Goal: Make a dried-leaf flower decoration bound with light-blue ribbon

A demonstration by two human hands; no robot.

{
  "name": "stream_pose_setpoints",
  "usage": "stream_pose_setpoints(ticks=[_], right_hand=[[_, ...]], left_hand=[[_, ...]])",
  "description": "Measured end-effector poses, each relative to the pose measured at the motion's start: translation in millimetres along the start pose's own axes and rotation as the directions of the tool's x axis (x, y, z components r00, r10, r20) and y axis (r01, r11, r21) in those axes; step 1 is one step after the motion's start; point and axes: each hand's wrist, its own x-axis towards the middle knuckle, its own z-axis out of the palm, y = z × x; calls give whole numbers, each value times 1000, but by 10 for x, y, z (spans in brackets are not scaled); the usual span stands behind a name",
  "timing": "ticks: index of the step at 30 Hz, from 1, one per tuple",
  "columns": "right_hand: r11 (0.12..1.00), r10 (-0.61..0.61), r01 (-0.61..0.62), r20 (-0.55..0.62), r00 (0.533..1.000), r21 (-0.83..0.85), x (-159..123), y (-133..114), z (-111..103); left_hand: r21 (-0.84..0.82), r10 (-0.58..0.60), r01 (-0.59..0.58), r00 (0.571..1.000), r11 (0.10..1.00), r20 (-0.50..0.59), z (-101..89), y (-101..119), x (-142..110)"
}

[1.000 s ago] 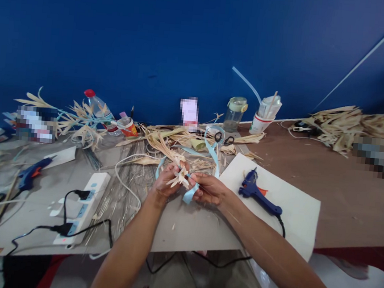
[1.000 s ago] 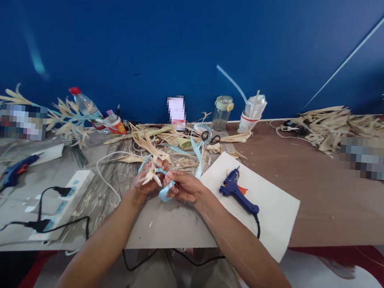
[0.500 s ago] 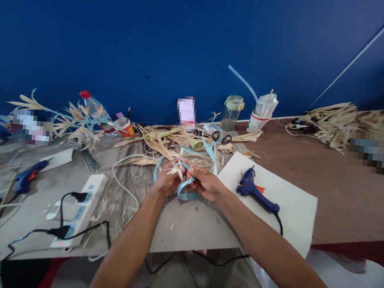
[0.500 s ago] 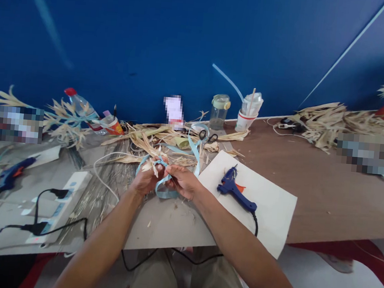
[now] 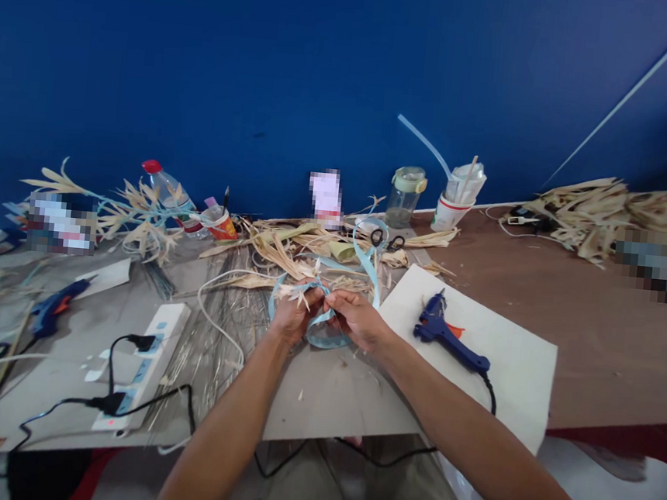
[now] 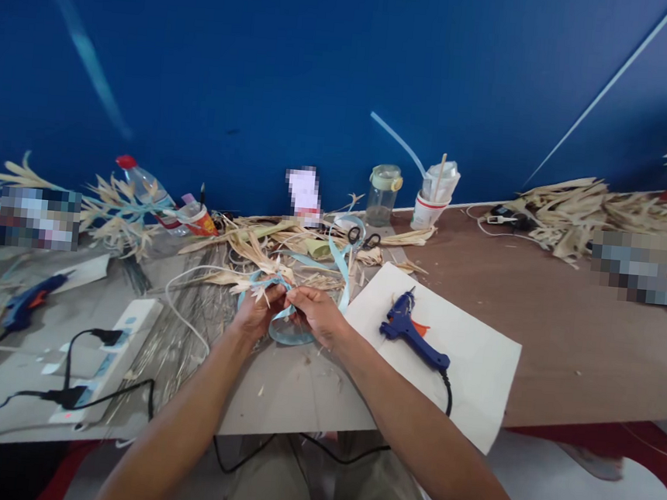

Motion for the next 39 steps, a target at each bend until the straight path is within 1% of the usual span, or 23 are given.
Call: stream_pose_setpoints(ticks=[5, 11, 13, 17, 20, 23, 26, 33, 39], right_hand=[[1000, -9, 9, 7, 1000, -9, 10, 30, -1], [1000, 16, -16, -5, 1000, -4, 3, 36, 14], [999, 36, -36, 3, 999, 3, 3, 36, 13], [997, 63, -64, 28, 998, 45, 19, 46, -15], [988, 75, -84, 73, 994, 127, 30, 46, -45], [973, 92, -120, 144, 985, 196, 31, 34, -69], [963, 101, -143, 187, 977, 228, 32, 27, -84], [950, 111, -169, 223, 968, 263, 46, 39, -104], [950, 113, -177, 244, 963, 259, 56, 43, -118]], left_hand=[[23, -14, 15, 999, 1000, -37, -22, -7, 8], [54, -81, 83, 995, 995, -54, 5, 13, 11], [57, -68, 72, 996, 996, -57, -2, 7, 19], [26, -3, 5, 998, 1000, -56, -36, -15, 40], [19, -23, 24, 998, 1000, -60, -40, -9, 42], [10, -62, 62, 997, 998, -40, -26, 16, 33], [1, -65, 65, 998, 998, -12, -15, 40, 22], [7, -80, 80, 994, 997, 68, -3, 94, 1], [5, -71, 71, 995, 997, 73, -44, 83, 16]])
